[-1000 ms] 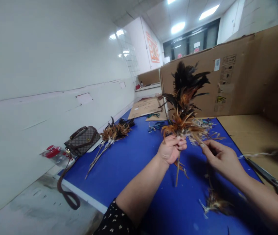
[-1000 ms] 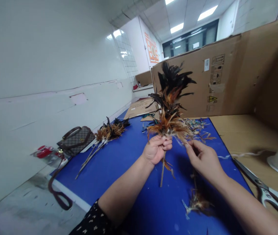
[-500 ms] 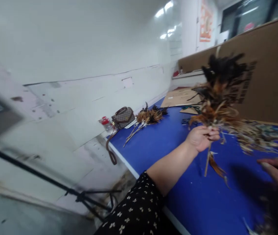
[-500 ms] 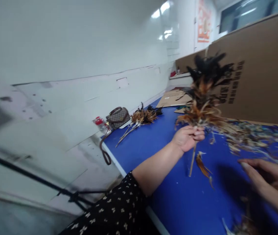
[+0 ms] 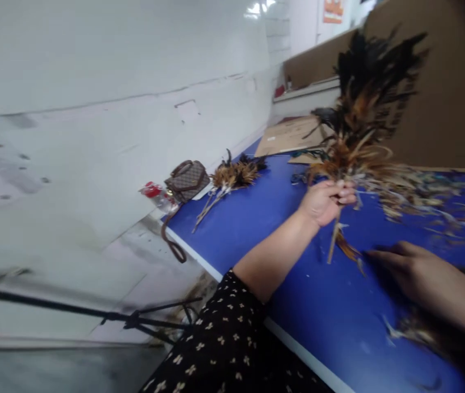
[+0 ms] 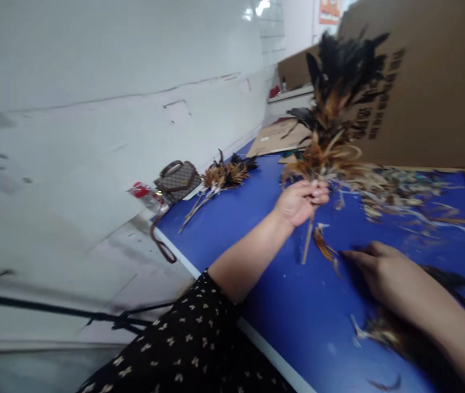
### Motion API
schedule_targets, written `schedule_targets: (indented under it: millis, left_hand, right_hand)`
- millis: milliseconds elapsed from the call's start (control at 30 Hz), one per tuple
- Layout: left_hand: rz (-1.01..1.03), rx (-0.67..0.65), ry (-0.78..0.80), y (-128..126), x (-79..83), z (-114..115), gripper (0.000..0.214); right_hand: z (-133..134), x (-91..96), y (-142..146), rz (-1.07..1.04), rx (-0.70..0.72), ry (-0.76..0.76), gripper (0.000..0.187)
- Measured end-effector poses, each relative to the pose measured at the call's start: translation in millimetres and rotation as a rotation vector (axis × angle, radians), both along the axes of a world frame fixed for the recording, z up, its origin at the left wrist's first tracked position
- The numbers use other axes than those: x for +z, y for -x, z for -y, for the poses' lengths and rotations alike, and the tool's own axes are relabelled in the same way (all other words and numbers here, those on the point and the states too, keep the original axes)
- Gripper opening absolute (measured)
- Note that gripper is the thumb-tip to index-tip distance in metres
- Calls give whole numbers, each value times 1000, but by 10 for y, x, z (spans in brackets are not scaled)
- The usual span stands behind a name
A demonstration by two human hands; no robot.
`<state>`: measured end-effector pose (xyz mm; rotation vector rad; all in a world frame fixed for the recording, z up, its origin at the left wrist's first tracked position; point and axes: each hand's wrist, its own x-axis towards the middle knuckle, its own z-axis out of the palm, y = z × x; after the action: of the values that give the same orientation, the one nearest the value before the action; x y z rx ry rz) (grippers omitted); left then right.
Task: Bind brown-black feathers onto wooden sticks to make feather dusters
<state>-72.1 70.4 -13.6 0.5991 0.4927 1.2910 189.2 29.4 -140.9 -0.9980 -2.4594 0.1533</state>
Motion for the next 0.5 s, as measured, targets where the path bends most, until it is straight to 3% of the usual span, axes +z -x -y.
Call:
schedule_targets:
  millis: [67, 133, 267, 400, 500]
  left_hand:
    - [-10, 29, -10, 5, 4, -3, 29]
    - [-8, 46, -24, 22, 26, 3, 31]
    - [5, 47, -31, 66, 95, 32, 34]
    - [2, 41, -44, 79, 114, 45, 34]
    - [-11, 37, -63, 69, 94, 44, 30]
  right_hand:
    - [56, 94, -20, 64, 0, 69, 50]
    - [96, 206, -48, 131, -10, 114, 45]
    - [160, 341, -27, 122, -46, 40, 39]
    - [251, 252, 208, 10, 64, -80, 43]
    - [308, 162, 395, 29, 102, -82, 41]
